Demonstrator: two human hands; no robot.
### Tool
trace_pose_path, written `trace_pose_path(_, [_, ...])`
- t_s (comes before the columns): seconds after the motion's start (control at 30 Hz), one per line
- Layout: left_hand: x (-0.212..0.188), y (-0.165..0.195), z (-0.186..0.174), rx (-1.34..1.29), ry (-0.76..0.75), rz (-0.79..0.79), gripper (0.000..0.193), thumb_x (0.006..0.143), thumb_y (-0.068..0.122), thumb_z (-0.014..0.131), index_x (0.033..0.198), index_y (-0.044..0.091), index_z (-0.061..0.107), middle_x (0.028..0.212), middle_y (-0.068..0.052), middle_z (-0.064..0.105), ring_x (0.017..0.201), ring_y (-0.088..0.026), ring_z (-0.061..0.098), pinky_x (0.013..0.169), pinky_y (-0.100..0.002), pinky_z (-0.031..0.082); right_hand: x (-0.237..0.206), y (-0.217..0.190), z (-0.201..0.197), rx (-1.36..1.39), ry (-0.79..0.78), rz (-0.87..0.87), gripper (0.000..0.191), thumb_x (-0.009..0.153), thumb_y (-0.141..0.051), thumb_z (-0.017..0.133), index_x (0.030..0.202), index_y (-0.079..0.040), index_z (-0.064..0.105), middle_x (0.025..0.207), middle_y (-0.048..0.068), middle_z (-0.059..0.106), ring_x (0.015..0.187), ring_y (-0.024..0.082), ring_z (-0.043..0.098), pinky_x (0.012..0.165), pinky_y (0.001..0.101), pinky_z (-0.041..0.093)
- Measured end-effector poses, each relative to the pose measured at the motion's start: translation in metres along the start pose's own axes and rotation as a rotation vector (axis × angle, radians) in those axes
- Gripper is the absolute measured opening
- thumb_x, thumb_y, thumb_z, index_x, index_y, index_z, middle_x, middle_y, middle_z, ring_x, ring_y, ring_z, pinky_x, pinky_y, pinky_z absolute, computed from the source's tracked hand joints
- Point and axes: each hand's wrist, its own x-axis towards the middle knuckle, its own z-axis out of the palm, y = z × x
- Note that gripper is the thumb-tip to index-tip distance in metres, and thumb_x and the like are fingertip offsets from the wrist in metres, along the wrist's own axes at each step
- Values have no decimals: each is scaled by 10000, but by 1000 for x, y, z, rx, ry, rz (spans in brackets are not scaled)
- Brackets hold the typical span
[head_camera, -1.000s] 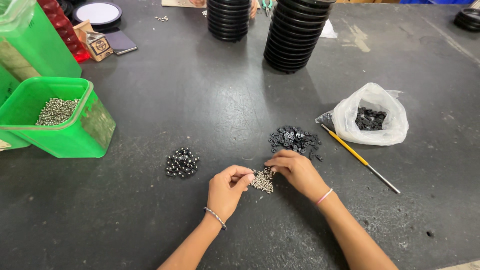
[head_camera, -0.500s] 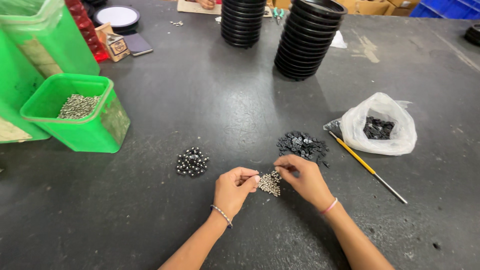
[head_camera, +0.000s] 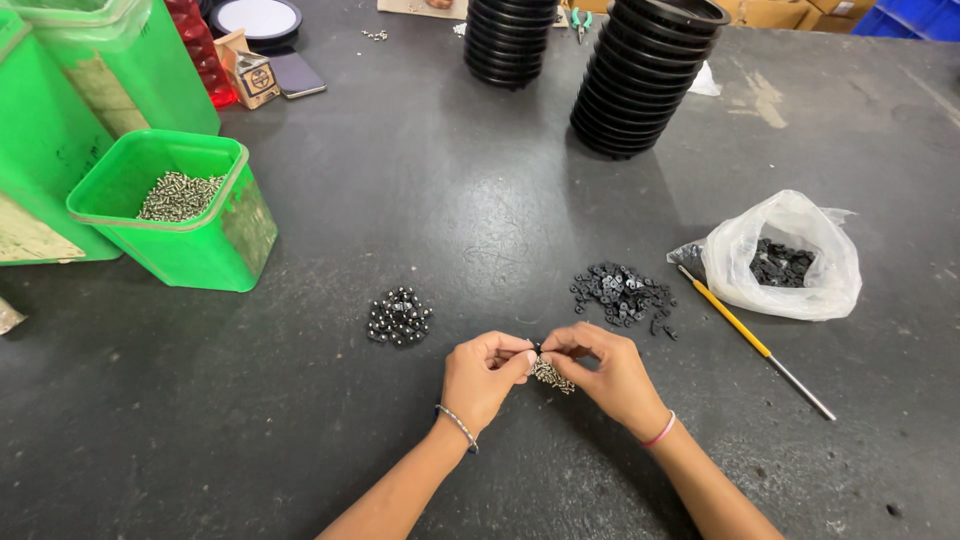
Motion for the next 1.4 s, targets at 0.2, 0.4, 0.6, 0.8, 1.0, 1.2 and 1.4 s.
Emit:
trace_pose_path(0.2, [-2,1,-1,28,-38,27,153,859,59,768,987,-24,770,828,-58,767,733,-90,705,686,-242,595,-1,5,0,57,-35,102,138,842,-82,776,971,-33,771,890,11,750,800,92,703,743,259,584])
trace_pose_path(0.4, [-1,2,-4,67,-102,47,132,873,30,747,997,-11,769,868,-43,777,782,-74,710,714,-227,585,0,12,1,299,-42,262,191,840,-61,755,1029,-38,746,947,15,779,853,70,708,769,240,589])
trace_pose_path(0.6, [-2,2,-4,57,-127,67,125,885,7,726,1004,-11,760,893,-49,779,804,-77,715,737,-232,591,-4,18,-2,242,-60,207,172,851,-68,774,1015,-19,796,918,29,803,827,74,722,749,244,593])
trace_pose_path(0.8, [-4,6,-4,82,-115,101,123,881,13,735,999,-10,760,911,-45,783,826,-76,722,758,-235,599,-5,22,2,323,-62,229,169,851,-67,773,1007,-7,798,890,31,800,797,74,709,720,239,584])
trace_pose_path(1.0, [-5,2,2,-124,-113,32,155,885,20,747,1028,-33,724,950,-56,755,876,-88,700,817,-246,577,0,25,4,342,-47,211,166,879,-64,763,1028,6,782,925,42,796,844,85,709,765,259,580])
trace_pose_path(1.2, [0,7,-9,-302,-111,27,174,915,42,705,1075,-24,692,1012,-83,749,913,-113,694,855,-273,576,5,28,-30,266,110,153,342,890,-53,721,1230,-71,701,989,33,774,918,77,686,843,253,558])
trace_pose_path(1.4, [1,10,-10,-369,-102,-36,204,937,94,688,1111,-10,696,1020,-85,751,915,-125,704,873,-297,585,8,35,-27,-296,24,-13,186,870,-107,744,1053,-92,771,1023,50,756,919,214,735,805,319,568])
